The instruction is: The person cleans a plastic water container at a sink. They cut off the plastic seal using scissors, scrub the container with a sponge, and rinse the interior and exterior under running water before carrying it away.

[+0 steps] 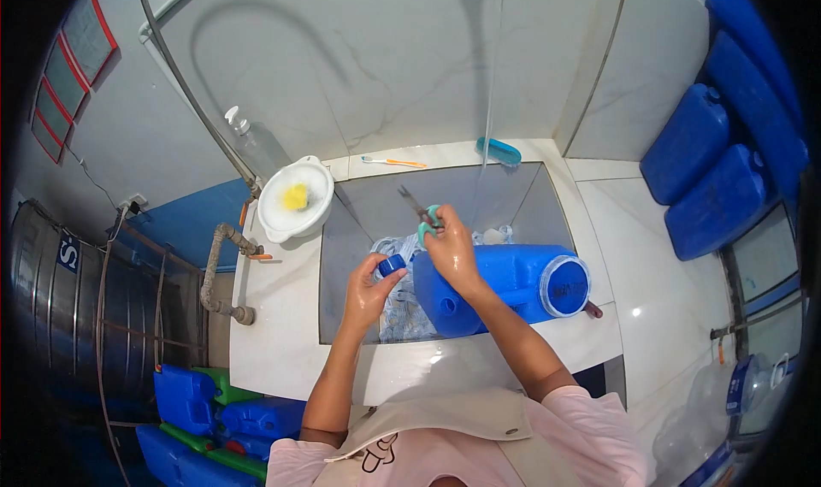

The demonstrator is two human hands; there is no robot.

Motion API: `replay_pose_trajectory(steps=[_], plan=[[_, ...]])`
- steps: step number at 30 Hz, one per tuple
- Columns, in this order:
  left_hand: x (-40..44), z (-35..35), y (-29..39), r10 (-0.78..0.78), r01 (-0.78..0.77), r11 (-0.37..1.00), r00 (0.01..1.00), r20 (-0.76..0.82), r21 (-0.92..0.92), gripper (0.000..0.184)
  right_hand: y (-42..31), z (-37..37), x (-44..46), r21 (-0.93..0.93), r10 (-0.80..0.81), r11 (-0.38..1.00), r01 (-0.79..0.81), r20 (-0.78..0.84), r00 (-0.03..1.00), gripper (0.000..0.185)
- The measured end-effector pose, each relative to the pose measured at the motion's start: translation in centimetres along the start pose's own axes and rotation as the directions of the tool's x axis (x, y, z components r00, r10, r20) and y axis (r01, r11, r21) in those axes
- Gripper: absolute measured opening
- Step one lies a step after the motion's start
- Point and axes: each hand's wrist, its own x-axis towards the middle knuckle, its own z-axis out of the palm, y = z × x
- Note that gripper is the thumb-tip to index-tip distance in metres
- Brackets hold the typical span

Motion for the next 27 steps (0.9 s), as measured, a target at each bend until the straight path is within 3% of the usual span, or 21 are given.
replay_pose_trajectory(steps=[1, 3, 4, 6, 7, 9, 13, 15, 16, 17, 18, 19, 20, 25, 27], plan=[[0.0, 0.2, 0.2, 0.004, -0.004, 1.000, 1.000, -0.005, 0.000, 0.024, 1.0, -0.1, 0.6, 0.001, -0.006, 1.000, 0.006, 0.002, 1.000, 0.023], [-0.4, 0.7, 0.8, -0.090, 0.098, 0.844, 0.995, 0.040, -0.528, 0.014, 2.2, -0.5, 1.4, -0.170, 0.037, 0.984, -0.051, -0.085, 0.996, 0.024], [-0.4, 0.7, 1.1, -0.090, 0.095, 0.844, 0.995, 0.035, -0.527, 0.014, 2.4, -0.9, 1.7, -0.174, 0.038, 0.983, -0.053, -0.090, 0.995, 0.025], [-0.6, 0.5, 1.6, -0.247, 0.358, 0.371, 0.928, 0.280, -0.857, 0.013, 2.6, -1.3, 1.8, -0.209, 0.019, 0.977, -0.035, -0.078, 0.997, 0.025], [-0.6, 0.4, 0.9, -0.252, 0.353, 0.370, 0.929, 0.272, -0.859, 0.013, 2.5, -1.3, 1.7, -0.243, 0.004, 0.970, -0.021, -0.071, 0.997, 0.025], [-0.1, 0.5, -1.8, -0.365, 0.365, 0.034, 0.871, 0.329, -0.930, 0.017, 2.5, -1.3, 1.4, -0.256, -0.013, 0.967, 0.000, -0.048, 0.999, 0.025], [0.6, 0.2, -3.6, -0.465, 0.436, 0.176, 0.827, 0.316, -0.883, 0.020, 2.8, -1.2, 1.2, -0.321, -0.091, 0.944, 0.075, -0.034, 0.995, 0.026], [0.5, -0.1, -4.3, -0.624, 0.402, 0.521, 0.781, -0.015, -0.753, 0.023, 3.8, -1.8, 1.6, -0.380, -0.139, 0.916, 0.130, 0.004, 0.990, 0.025], [0.6, -0.9, -5.0, -0.630, 0.396, 0.519, 0.776, -0.025, -0.758, 0.023, 4.1, -2.4, 1.9, -0.437, -0.188, 0.880, 0.183, 0.033, 0.982, 0.025], [0.8, -2.4, -5.9, -0.634, 0.476, 0.710, 0.752, -0.179, -0.518, 0.026, 4.3, -3.3, 1.9, -0.433, -0.190, 0.881, 0.191, 0.048, 0.981, 0.025], [0.7, -4.1, -7.3, -0.590, 0.546, 0.807, 0.739, -0.326, -0.224, 0.031, 4.0, -4.4, 1.9, -0.536, -0.064, 0.839, 0.092, 0.071, 0.995, 0.027], [0.6, -6.0, -10.4, -0.334, 0.436, 0.891, 0.817, -0.469, 0.125, 0.032, 3.9, -5.6, 1.9, -0.635, 0.063, 0.772, 0.002, 0.079, 0.995, 0.028], [0.3, -7.9, -13.4, -0.042, 0.316, 0.822, 0.863, -0.503, 0.474, 0.033, 4.2, -7.0, 2.0, -0.678, 0.115, 0.735, -0.033, 0.077, 0.990, 0.029], [-0.9, -13.2, -16.6, -0.152, 0.523, 0.681, 0.785, -0.600, 0.512, 0.044, 11.7, -16.1, 2.4, -0.839, 0.312, 0.528, -0.134, 0.045, 0.949, 0.043], [-1.1, -13.4, -16.2, -0.217, 0.591, 0.626, 0.759, -0.614, 0.509, 0.047, 11.3, -16.2, 1.7, -0.844, 0.346, 0.523, -0.119, 0.083, 0.934, 0.047]])
